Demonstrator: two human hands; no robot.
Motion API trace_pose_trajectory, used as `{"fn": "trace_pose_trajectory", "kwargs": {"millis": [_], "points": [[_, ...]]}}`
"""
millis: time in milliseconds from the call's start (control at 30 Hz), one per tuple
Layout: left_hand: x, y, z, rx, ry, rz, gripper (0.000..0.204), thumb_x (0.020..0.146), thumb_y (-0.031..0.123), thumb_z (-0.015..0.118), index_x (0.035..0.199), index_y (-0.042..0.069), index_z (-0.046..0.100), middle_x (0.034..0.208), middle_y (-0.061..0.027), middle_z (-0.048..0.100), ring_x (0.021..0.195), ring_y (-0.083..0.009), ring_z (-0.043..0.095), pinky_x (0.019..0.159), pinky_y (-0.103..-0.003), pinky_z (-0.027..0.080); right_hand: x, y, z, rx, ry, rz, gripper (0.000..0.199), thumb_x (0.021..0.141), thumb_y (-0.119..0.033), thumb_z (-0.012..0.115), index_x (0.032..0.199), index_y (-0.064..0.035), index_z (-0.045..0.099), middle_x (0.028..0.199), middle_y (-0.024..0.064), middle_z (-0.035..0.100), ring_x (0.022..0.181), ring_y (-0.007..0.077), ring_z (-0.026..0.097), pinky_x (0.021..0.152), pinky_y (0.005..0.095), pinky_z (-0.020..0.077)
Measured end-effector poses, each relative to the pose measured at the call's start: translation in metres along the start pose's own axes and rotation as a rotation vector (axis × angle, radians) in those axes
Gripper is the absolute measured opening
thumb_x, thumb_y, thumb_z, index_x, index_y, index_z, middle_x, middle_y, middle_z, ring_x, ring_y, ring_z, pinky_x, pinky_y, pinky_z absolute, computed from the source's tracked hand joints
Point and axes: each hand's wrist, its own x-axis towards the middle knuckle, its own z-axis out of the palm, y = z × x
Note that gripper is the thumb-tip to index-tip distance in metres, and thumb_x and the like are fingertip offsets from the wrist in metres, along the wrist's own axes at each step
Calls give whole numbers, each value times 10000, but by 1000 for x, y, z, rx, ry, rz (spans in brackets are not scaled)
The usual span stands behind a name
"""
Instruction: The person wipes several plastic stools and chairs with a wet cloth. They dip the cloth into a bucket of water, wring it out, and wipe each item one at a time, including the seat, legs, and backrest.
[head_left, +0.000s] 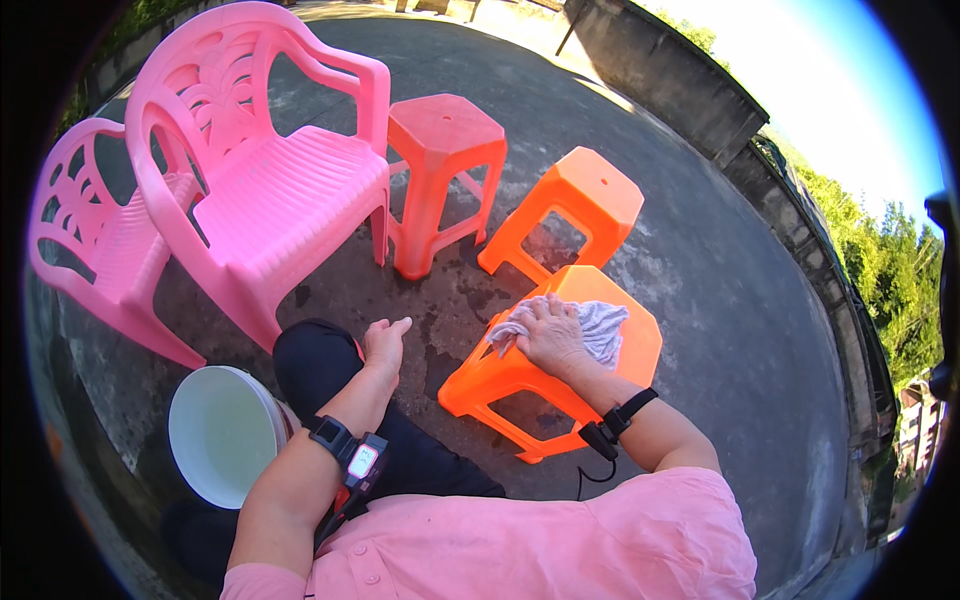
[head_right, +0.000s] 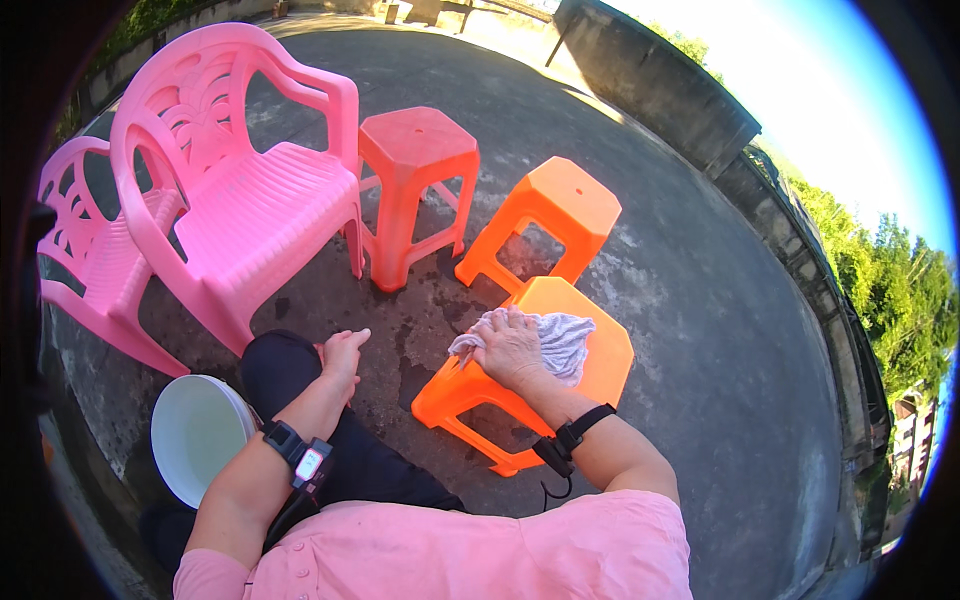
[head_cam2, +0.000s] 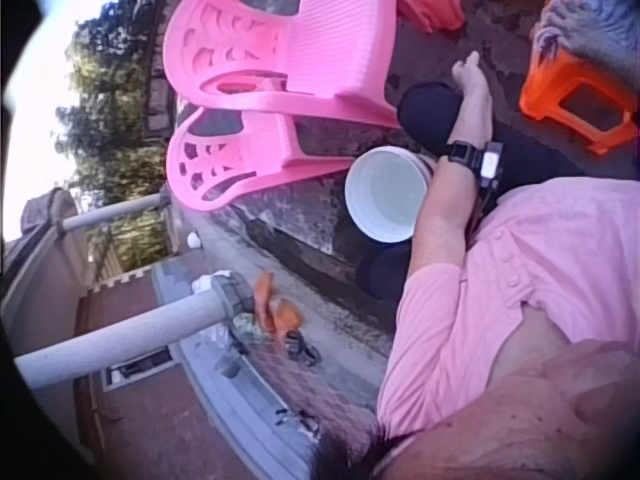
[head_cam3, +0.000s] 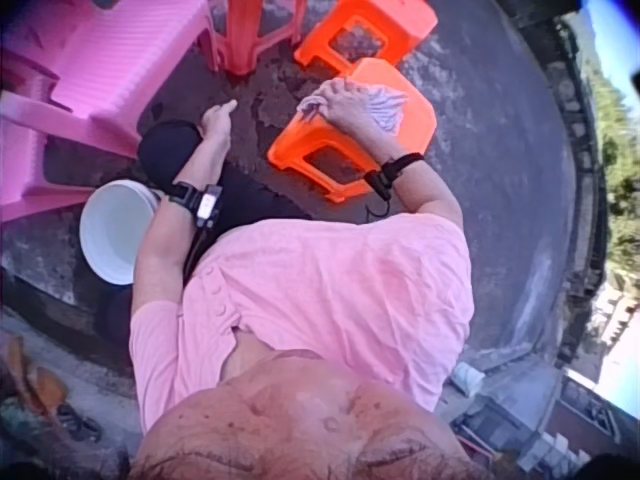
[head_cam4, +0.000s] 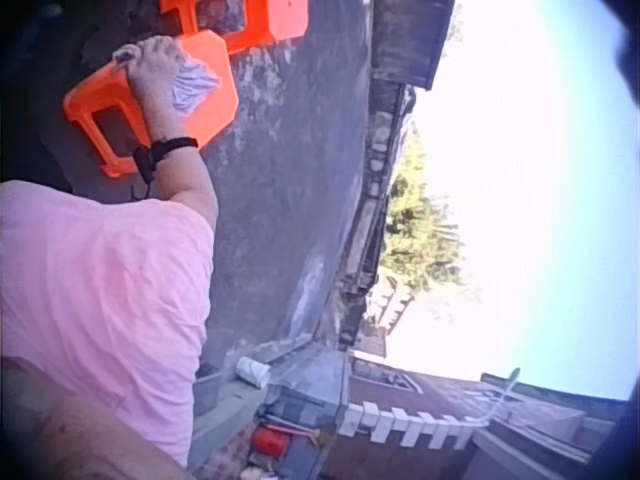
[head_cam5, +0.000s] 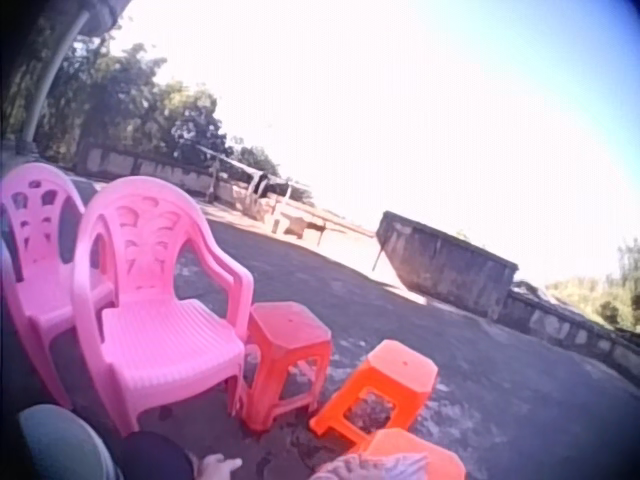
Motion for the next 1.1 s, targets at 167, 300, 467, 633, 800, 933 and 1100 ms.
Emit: {"fn": "trace_pose_trajectory", "kwargs": {"millis": [167,300,467,633,800,933,1100], "points": [[-5,10,-7,18,-106,5,617,812,292,768,1311,-27,592,1267,-181,635,1182,-276,591,960,-369,471,-45,104,2,-227,-179,333,422,857,-396,644,1225,-191,668,1379,87,544,1317,377,456,1005,589,398],[-13,14,-4,35,-205,-69,527,819,291,760,1245,8,633,990,-104,667,865,-202,626,653,-353,498,-70,155,15,-260,-272,584,418,859,-384,621,1230,-196,671,1356,59,572,1286,355,467,1000,555,416],[-23,23,8,138,-304,-78,427,850,274,733,1191,32,648,812,-41,608,651,-137,535,518,-300,421,-39,194,34,-147,-179,888,328,836,-392,603,1032,-173,749,1176,56,689,1109,329,591,865,498,491],[-21,25,28,214,-393,-132,391,892,296,702,1197,60,632,818,-30,612,691,-139,558,580,-297,489,29,223,53,453,219,987,226,847,-201,635,1021,-96,734,1012,100,737,867,340,696,780,462,542],[-15,20,46,211,-396,-143,410,863,255,733,1181,15,637,752,-23,597,568,-98,510,469,-263,415,124,240,128,1756,778,1006,256,890,-74,598,1115,34,652,1089,171,706,994,347,680,925,472,535],[-6,17,51,302,-462,-184,399,902,304,696,1195,38,639,869,-59,651,714,-154,601,589,-298,512,172,252,170,2357,702,936,307,858,-9,604,1158,49,623,1074,195,690,975,357,677,902,491,547],[6,10,41,321,-473,-258,432,905,335,711,1219,52,621,882,-60,668,733,-166,635,600,-295,522,210,263,181,2503,739,912,336,885,-86,604,1186,62,624,1098,230,687,946,383,671,847,520,567]]}}
